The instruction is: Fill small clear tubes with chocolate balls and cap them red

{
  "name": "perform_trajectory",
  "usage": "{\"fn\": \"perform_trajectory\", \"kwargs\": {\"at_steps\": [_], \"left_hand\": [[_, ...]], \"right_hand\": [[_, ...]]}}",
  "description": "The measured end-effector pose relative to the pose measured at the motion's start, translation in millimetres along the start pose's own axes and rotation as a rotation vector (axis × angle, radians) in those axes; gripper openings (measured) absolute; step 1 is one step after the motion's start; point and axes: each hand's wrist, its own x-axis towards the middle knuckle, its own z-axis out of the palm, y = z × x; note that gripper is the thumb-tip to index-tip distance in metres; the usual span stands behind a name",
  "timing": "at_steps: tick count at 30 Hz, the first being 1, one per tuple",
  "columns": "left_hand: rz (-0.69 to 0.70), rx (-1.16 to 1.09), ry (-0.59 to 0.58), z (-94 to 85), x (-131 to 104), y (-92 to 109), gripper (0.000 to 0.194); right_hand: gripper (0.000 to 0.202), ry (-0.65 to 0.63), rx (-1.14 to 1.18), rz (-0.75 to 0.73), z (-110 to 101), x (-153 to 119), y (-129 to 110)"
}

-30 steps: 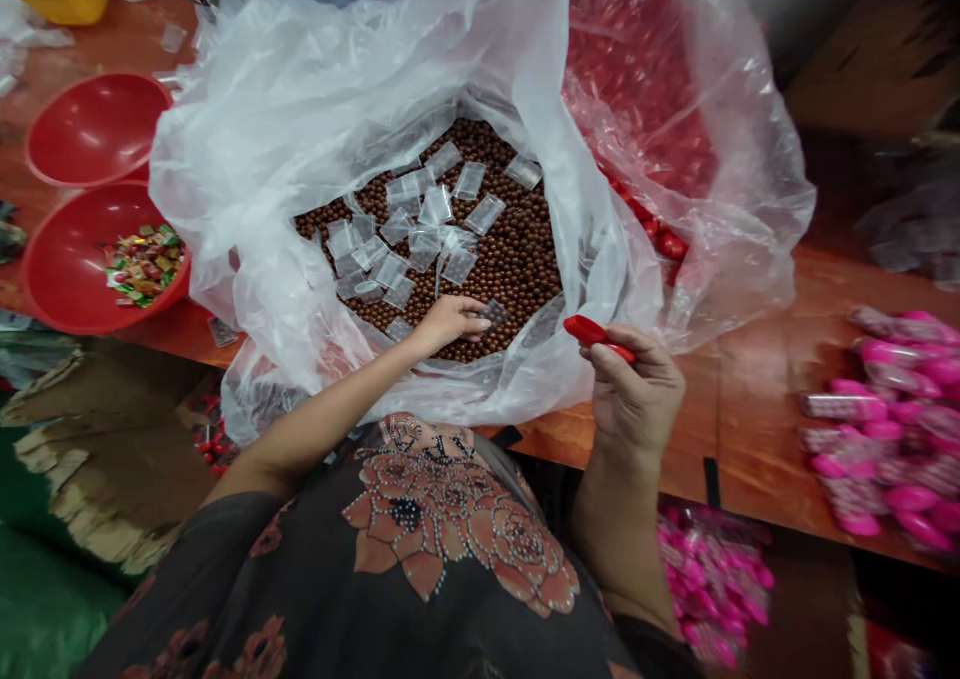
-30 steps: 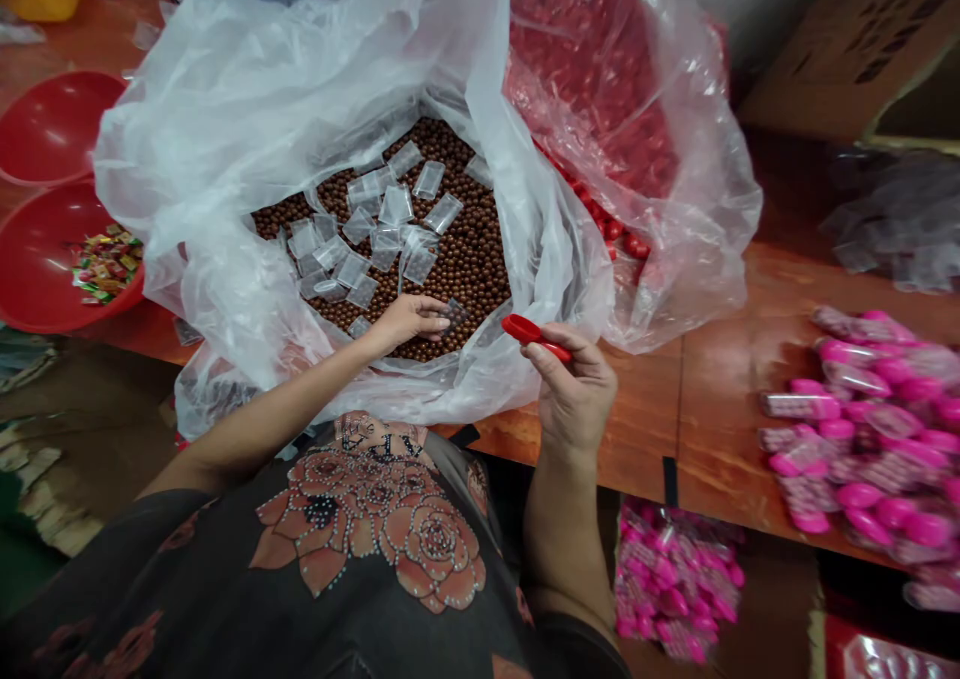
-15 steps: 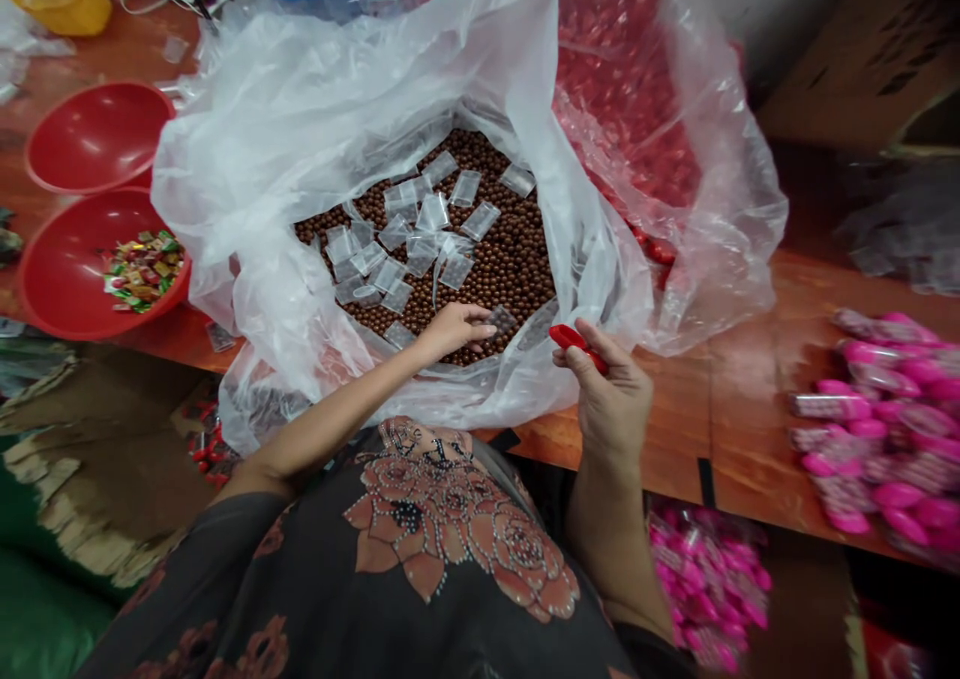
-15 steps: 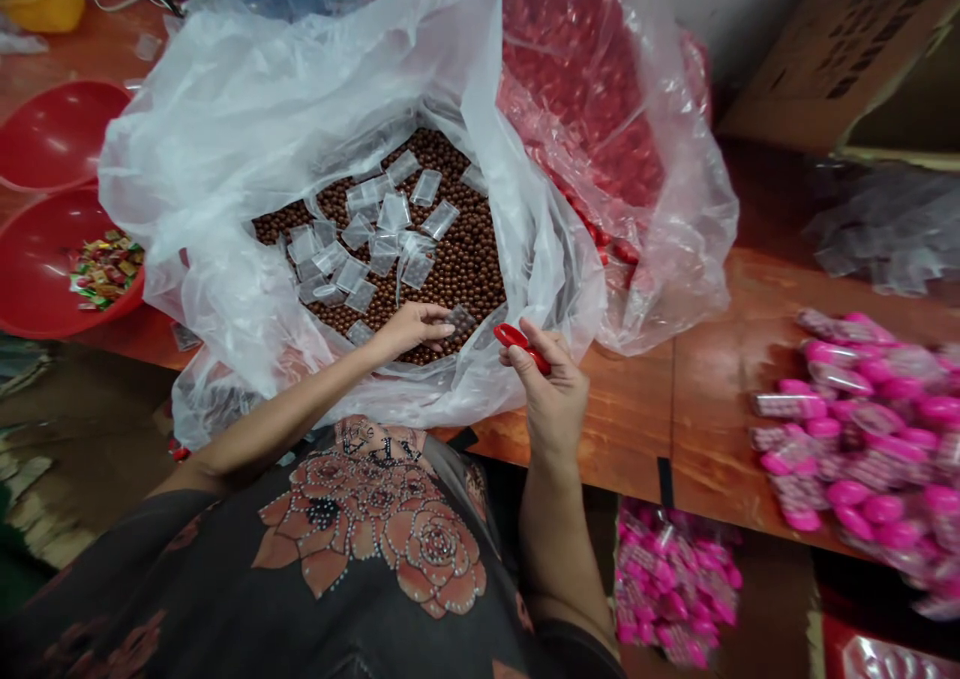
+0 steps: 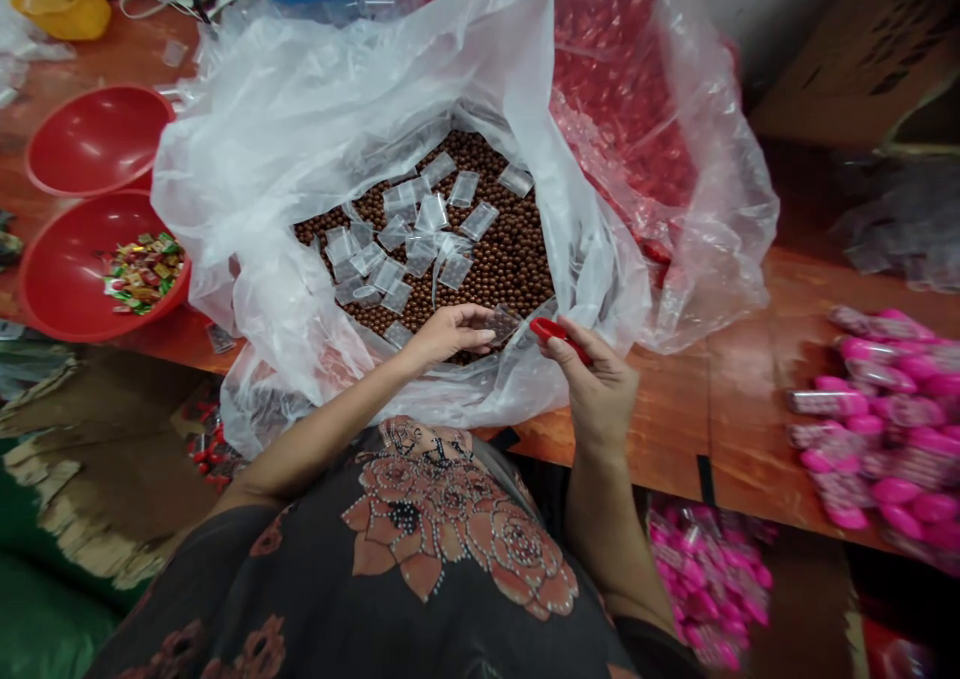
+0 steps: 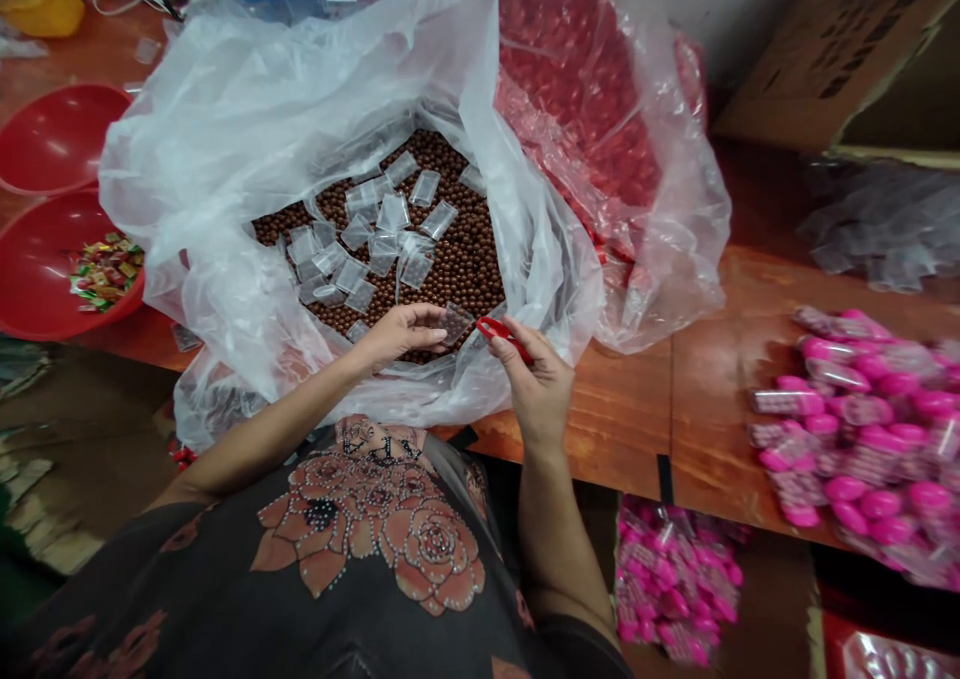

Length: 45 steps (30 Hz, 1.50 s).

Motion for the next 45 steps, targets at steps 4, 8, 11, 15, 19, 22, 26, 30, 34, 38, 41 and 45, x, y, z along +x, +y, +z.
{"fn": "perform_trajectory", "kwargs": {"at_steps": [4,8,11,15,19,22,26,30,34,38,41,45], "left_hand": [[0.003,-0.015,0.012,0.6,-19,7,0.031],[0.001,-0.044,-0.004,-3.3,-31,9,0.034],[0.011,-0.032,-0.012,-6.4,-38,10,0.037],[0.023,-0.019,-0.026,-10.1,-44,10,0.038],[0.03,-0.018,-0.017,-14.7,-47,9,0.035],[0.033,-0.018,-0.006,-17.4,-49,8,0.033],[0.034,0.003,-0.006,-19.3,-51,6,0.032],[0.044,0.026,-0.001,-21.5,-50,4,0.032],[0.059,0.029,0.028,-23.5,-49,2,0.031],[0.064,0.028,0.033,-25.8,-48,0,0.031],[0.071,0.034,0.078,-29.4,-48,-3,0.031],[0.099,0.005,0.152,-34.0,-49,-8,0.034]], "right_hand": [[0.031,-0.002,-0.036,-0.034,14,2,-7],[0.032,0.009,-0.035,-0.045,28,5,-13],[0.036,-0.066,-0.027,-0.066,36,9,-15],[0.042,-0.279,-0.049,-0.108,44,15,-14],[0.045,-0.354,-0.112,-0.194,46,16,-13],[0.045,-0.377,-0.112,-0.199,46,16,-12],[0.042,-0.399,-0.092,-0.16,45,18,-7],[0.04,-0.456,-0.09,-0.136,44,23,-2],[0.043,-0.516,-0.153,-0.175,43,25,-3],[0.043,-0.547,-0.186,-0.214,43,25,-4],[0.041,-0.517,-0.187,-0.231,41,27,-2],[0.035,-0.429,-0.209,-0.273,38,28,-1]]}}
